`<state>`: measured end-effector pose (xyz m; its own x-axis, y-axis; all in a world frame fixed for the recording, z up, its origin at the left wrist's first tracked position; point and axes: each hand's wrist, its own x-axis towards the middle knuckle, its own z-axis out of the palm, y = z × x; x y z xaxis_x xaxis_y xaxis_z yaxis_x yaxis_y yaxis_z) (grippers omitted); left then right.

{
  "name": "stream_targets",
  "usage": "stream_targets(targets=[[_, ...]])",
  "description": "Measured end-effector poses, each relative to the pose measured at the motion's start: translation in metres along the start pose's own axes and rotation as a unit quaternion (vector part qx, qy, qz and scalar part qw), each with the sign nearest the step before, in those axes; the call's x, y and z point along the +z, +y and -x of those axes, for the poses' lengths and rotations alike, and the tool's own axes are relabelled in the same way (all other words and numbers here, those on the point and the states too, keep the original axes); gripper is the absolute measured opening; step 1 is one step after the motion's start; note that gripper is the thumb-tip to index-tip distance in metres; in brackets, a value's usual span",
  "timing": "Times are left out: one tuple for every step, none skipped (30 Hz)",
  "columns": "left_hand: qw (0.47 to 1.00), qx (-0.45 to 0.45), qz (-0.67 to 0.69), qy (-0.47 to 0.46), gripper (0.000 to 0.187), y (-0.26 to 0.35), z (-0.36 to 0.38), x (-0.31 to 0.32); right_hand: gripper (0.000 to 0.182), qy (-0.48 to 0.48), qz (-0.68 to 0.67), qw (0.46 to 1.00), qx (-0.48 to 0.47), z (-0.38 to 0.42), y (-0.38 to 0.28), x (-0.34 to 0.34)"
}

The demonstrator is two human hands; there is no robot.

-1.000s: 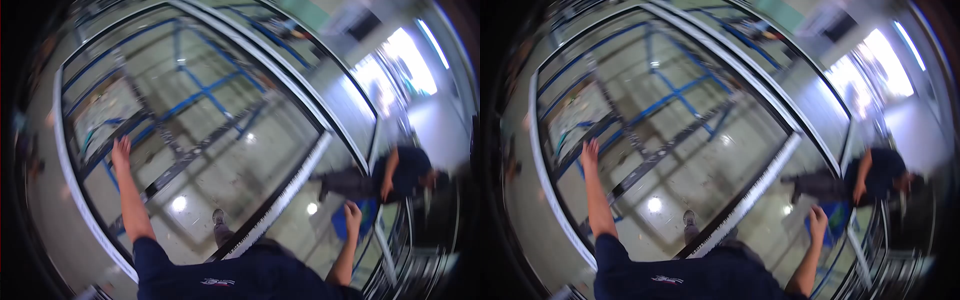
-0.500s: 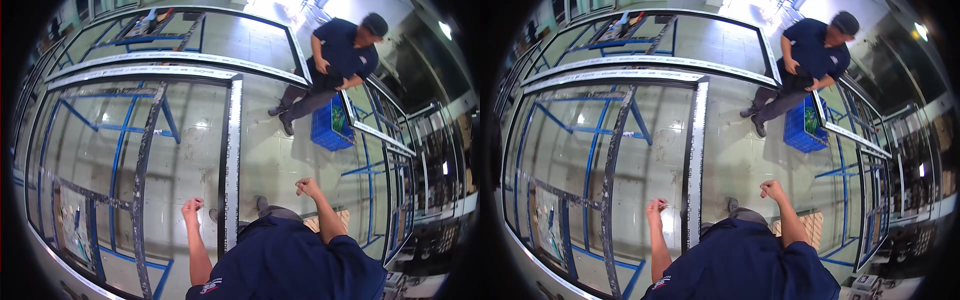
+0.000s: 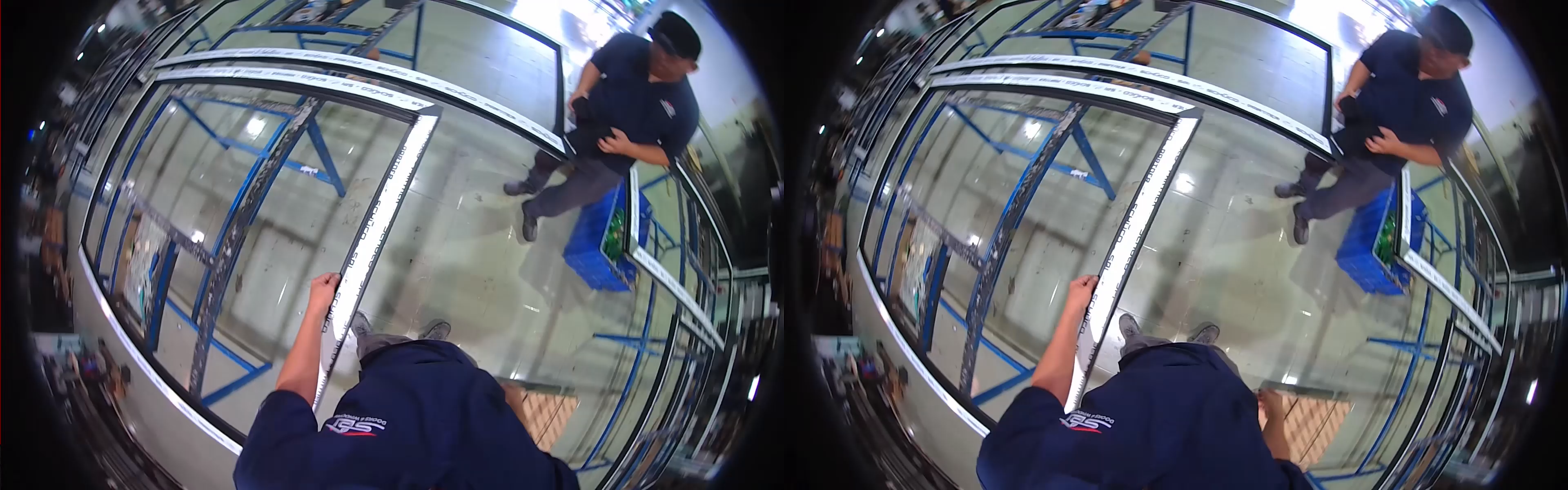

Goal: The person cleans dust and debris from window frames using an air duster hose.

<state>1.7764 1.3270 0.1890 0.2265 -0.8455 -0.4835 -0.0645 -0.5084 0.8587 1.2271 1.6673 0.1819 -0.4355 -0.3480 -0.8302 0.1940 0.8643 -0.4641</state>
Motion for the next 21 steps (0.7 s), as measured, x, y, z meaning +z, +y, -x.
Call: stream_targets(targets=[[1.000, -0.006, -0.006, 0.011, 0.022, -0.004, -0.005, 0.001, 0.017, -0.003, 0.003, 1.000, 0.003, -0.001, -0.002, -0.010], [0.999, -0.009, -0.024, 0.026, 0.024, -0.005, -0.008, 0.004, 0.015, -0.002, 0.004, 1.000, 0.006, 0.000, -0.006, -0.018], [0.998, -0.011, -0.044, 0.039, 0.026, -0.005, -0.012, 0.004, 0.014, 0.003, 0.004, 1.000, 0.010, 0.003, -0.011, -0.024], [0.997, -0.019, -0.059, 0.044, 0.028, 0.002, -0.012, 0.005, 0.012, 0.011, 0.006, 1.000, 0.011, 0.007, -0.017, -0.028], [0.996, -0.027, -0.072, 0.048, 0.029, 0.007, -0.011, 0.006, 0.012, 0.016, 0.005, 1.000, 0.012, 0.012, -0.025, -0.030], [0.995, -0.035, -0.083, 0.051, 0.032, 0.013, -0.011, 0.010, 0.011, 0.014, -0.006, 1.000, 0.013, 0.011, -0.033, -0.032], [0.995, -0.027, -0.082, 0.056, 0.033, 0.020, -0.011, 0.013, 0.011, 0.010, -0.025, 1.000, 0.012, 0.004, -0.032, -0.037], [0.995, -0.019, -0.083, 0.059, 0.034, 0.025, -0.012, 0.017, 0.010, -0.062, -0.081, 0.994, 0.023, -0.031, -0.011, -0.053], [0.995, -0.010, -0.085, 0.059, 0.035, 0.031, -0.016, 0.020, 0.009, -0.041, -0.097, 0.994, 0.024, -0.033, -0.018, -0.052], [0.994, -0.007, -0.094, 0.059, 0.036, 0.037, -0.021, 0.024, 0.009, -0.019, -0.116, 0.993, 0.024, -0.037, -0.026, -0.045], [0.993, -0.003, -0.102, 0.058, 0.037, 0.043, -0.027, 0.029, 0.008, 0.005, -0.136, 0.990, 0.023, -0.042, -0.034, -0.038], [0.992, 0.000, -0.110, 0.055, 0.037, 0.049, -0.034, 0.034, 0.009, 0.019, -0.129, 0.991, 0.011, -0.045, -0.042, -0.031], [0.992, 0.006, -0.113, 0.047, 0.037, 0.053, -0.044, 0.038, 0.011, 0.033, -0.122, 0.992, 0.000, -0.044, -0.053, -0.022], [0.993, 0.012, -0.114, 0.039, 0.038, 0.056, -0.054, 0.042, 0.014, 0.032, -0.119, 0.992, -0.009, -0.038, -0.068, -0.010], [0.993, 0.017, -0.115, 0.030, 0.038, 0.059, -0.064, 0.048, 0.017, 0.031, -0.114, 0.993, -0.018, -0.031, -0.083, 0.002], [0.991, 0.032, -0.124, 0.032, 0.037, 0.062, -0.074, 0.053, 0.019, 0.021, -0.102, 0.994, -0.026, -0.026, -0.095, 0.013], [0.989, 0.046, -0.134, 0.034, 0.036, 0.064, -0.084, 0.058, 0.021, 0.011, -0.090, 0.995, -0.032, -0.022, -0.104, 0.023], [0.987, 0.059, -0.145, 0.037, 0.035, 0.066, -0.092, 0.062, 0.023, 0.001, -0.078, 0.996, -0.037, -0.017, -0.112, 0.032], [0.984, 0.072, -0.157, 0.038, 0.035, 0.066, -0.100, 0.066, 0.024, -0.003, -0.065, 0.997, -0.034, -0.011, -0.118, 0.040], [0.979, 0.076, -0.187, 0.033, 0.032, 0.072, -0.105, 0.069, 0.024, -0.008, -0.054, 0.998, -0.032, -0.006, -0.124, 0.048], [0.979, 0.078, -0.188, 0.029, 0.032, 0.077, -0.110, 0.071, 0.025, -0.013, -0.043, 0.999, -0.030, 0.001, -0.129, 0.055]])
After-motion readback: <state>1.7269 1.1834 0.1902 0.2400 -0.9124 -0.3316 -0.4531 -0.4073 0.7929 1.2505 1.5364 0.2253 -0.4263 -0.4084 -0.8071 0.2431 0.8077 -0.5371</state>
